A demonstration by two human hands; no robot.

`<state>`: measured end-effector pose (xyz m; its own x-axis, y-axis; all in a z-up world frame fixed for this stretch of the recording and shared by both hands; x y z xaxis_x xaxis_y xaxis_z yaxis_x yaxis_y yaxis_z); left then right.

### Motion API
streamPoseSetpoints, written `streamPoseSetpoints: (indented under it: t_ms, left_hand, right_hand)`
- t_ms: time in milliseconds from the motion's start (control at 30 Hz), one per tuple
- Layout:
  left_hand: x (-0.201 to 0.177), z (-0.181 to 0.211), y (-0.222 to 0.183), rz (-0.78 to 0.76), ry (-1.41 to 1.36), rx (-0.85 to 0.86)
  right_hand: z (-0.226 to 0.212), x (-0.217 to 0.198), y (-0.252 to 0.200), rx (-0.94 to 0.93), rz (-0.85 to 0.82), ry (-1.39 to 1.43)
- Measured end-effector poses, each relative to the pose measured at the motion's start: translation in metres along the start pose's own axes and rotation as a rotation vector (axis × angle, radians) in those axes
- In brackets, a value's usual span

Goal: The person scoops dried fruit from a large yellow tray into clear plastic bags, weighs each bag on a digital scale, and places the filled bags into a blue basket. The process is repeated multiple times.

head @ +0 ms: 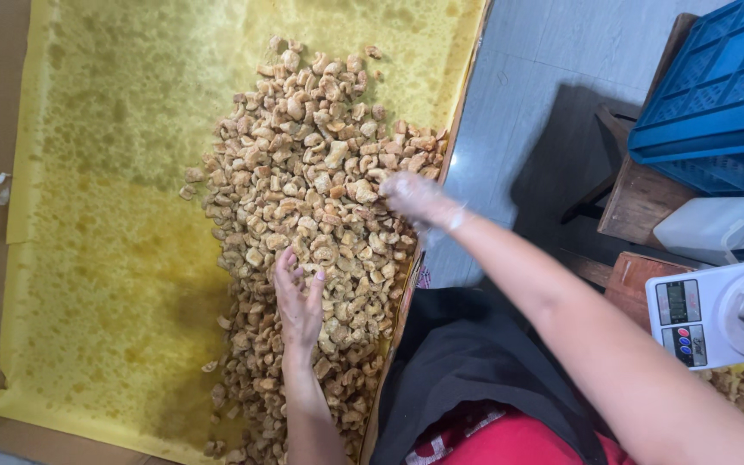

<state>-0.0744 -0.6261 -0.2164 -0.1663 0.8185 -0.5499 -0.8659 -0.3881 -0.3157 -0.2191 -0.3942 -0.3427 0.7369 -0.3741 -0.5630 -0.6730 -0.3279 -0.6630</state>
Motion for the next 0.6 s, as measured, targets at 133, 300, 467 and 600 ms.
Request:
streamPoseSetpoints:
  t_ms: [133,300,467,600]
  left_hand:
    - [0.009,0.014,0.000,-0.026,0.076,0.035]
    - [0.029,0.043,0.001,-0.131,0.011,0.106]
    - [0.081,0.120,0.006,-0.292,-0.112,0.319]
    - [0.139,0.202,-0.019,-0.464,-0.121,0.410]
  right_hand:
    - [-0.038,0.009,-0.003,-0.279,0.452,-0.402]
    - [-0.019,-0.029,-0.059,-0.621,0.737,0.171]
    - [0.065,-0.107,-0.210,-0.393,0.678,0.729]
    - [0.118,-0.192,-0.470,-0.440,1.151,0.588]
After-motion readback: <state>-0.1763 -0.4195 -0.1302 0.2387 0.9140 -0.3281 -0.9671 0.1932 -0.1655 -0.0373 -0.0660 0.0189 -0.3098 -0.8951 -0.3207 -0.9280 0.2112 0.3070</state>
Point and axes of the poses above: each hand's wrist, its own y-axis towards the middle knuckle, its own x-axis out of the palm, z = x × y, the point moved 10 cm from there along y, towards the middle knuckle, and after that the axes turned 6 degrees about z, right-handed, at the moved point
